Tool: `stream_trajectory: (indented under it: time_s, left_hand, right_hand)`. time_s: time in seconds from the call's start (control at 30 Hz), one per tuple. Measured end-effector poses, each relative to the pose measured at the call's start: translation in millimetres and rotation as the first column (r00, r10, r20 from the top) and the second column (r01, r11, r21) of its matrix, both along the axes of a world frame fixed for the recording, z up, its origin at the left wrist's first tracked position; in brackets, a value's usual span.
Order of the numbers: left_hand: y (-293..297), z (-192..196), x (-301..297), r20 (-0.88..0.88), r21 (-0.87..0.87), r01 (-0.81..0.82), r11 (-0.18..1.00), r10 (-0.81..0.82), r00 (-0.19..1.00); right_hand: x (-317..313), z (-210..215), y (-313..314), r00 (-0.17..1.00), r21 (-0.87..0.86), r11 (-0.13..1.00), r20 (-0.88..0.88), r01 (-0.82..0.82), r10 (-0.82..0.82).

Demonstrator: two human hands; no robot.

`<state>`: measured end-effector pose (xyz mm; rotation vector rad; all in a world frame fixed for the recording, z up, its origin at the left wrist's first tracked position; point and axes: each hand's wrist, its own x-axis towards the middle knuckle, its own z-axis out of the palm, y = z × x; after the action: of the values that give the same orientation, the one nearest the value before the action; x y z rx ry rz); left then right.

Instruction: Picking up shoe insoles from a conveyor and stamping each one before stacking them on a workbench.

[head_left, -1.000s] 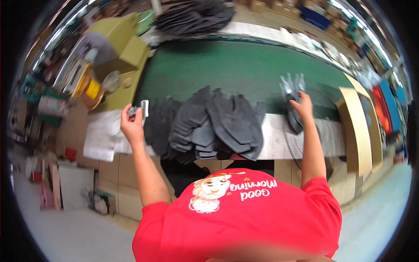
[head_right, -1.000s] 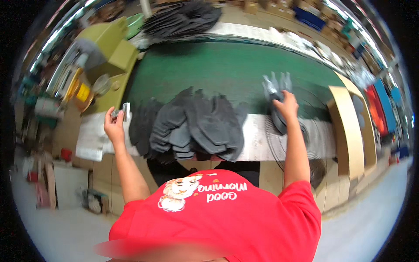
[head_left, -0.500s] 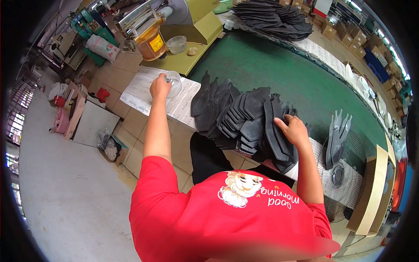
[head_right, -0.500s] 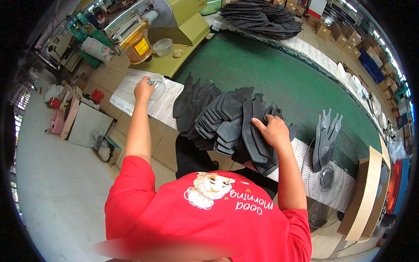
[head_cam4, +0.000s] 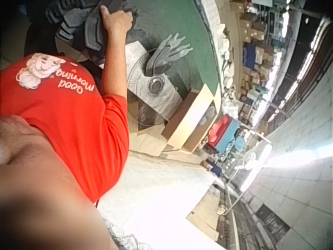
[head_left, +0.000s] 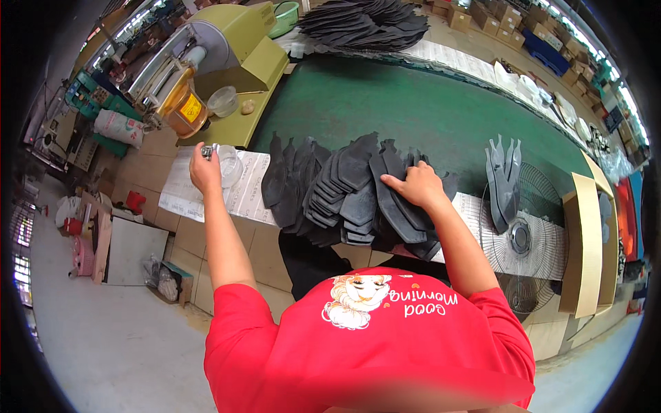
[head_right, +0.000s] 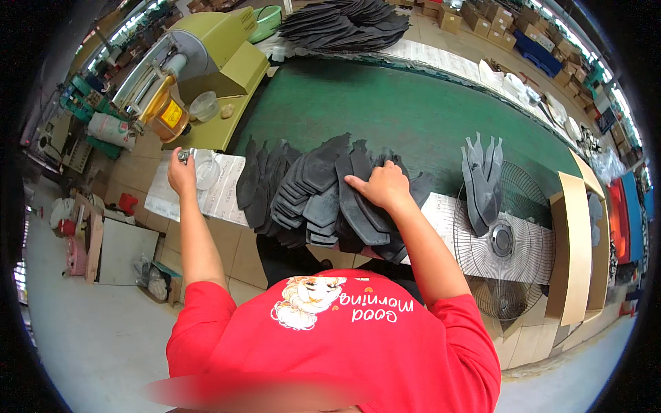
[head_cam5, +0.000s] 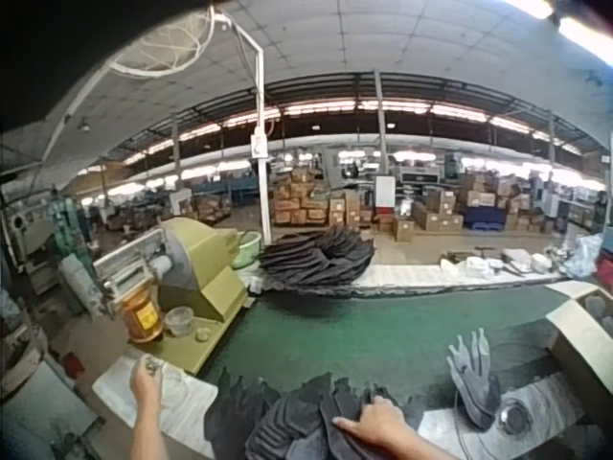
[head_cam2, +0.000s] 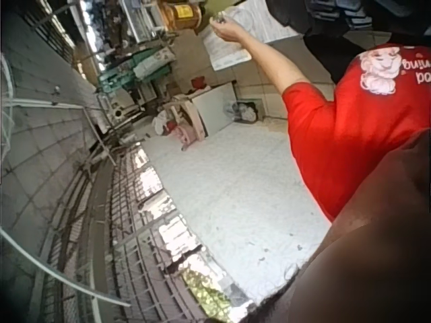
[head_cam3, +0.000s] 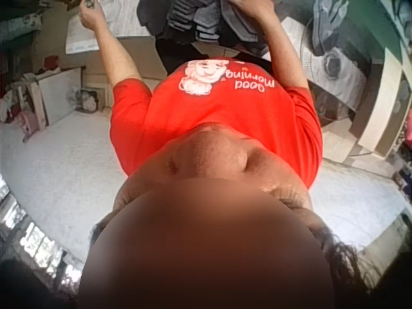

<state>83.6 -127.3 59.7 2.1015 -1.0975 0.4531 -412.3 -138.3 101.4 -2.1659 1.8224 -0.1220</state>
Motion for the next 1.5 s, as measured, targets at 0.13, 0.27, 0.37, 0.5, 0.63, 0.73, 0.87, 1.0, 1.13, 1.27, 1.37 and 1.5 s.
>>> stream_trajectory:
  time_s: [0.13, 0.27, 0.37, 0.5, 0.63, 0.73, 0.87, 1.0, 1.13, 1.27, 1.37, 1.5]
  left_hand:
    - [0, -4, -6, -0.117, 0.199, -0.073, 0.977, 0.097, 0.988]
    - [-2, -5, -10, -0.195, 0.010, -0.123, 0.992, 0.123, 0.973]
    - [1, -3, -6, -0.420, -0.128, -0.076, 0.989, 0.015, 0.907]
    - [-12, 9, -76, -0.701, -0.522, 0.139, 0.842, -0.516, 0.492]
    - [-15, 38, -213, -0.596, -0.571, 0.503, 0.649, -0.749, 0.290]
    - [-14, 36, -271, -0.499, -0.489, 0.646, 0.586, -0.795, 0.344]
    - [-12, 46, -297, -0.359, -0.332, 0.745, 0.579, -0.808, 0.468]
    - [-29, 52, -285, -0.277, -0.278, 0.696, 0.662, -0.749, 0.602]
    - [-52, 48, -259, -0.300, -0.399, 0.616, 0.680, -0.731, 0.613]
    - [-54, 38, -241, -0.317, -0.483, 0.599, 0.639, -0.765, 0.560]
    - [-43, 26, -222, -0.390, -0.459, 0.581, 0.672, -0.740, 0.548]
    - [-39, 30, -237, -0.467, -0.500, 0.577, 0.646, -0.762, 0.449]
  right_hand:
    - [-11, -4, -5, 0.992, 0.029, 1.000, 0.126, 0.000, -0.004]
    - [-15, 6, -5, 0.945, 0.016, 0.997, 0.319, 0.073, -0.075]
    - [-10, 23, 2, 0.929, -0.016, 1.000, 0.369, 0.026, -0.018]
    - [3, 26, 0, 0.938, -0.194, 0.976, 0.308, -0.104, 0.161]
    - [10, 26, -1, 0.956, -0.278, 0.951, 0.215, -0.136, 0.200]
    - [15, 30, 0, 0.955, -0.272, 0.950, 0.208, -0.150, 0.210]
    - [12, 32, 2, 0.959, -0.328, 0.935, 0.196, -0.133, 0.205]
    - [-2, 25, 5, 0.951, -0.405, 0.908, 0.224, -0.108, 0.212]
    - [-18, 35, 13, 0.953, -0.403, 0.908, 0.212, -0.114, 0.214]
    - [-57, 34, 9, 0.953, -0.491, 0.871, 0.266, 0.005, 0.144]
    - [-114, 33, -16, 0.972, -0.541, 0.820, 0.226, 0.186, -0.072]
    - [-146, 27, -17, 0.985, -0.595, 0.786, 0.078, 0.169, -0.152]
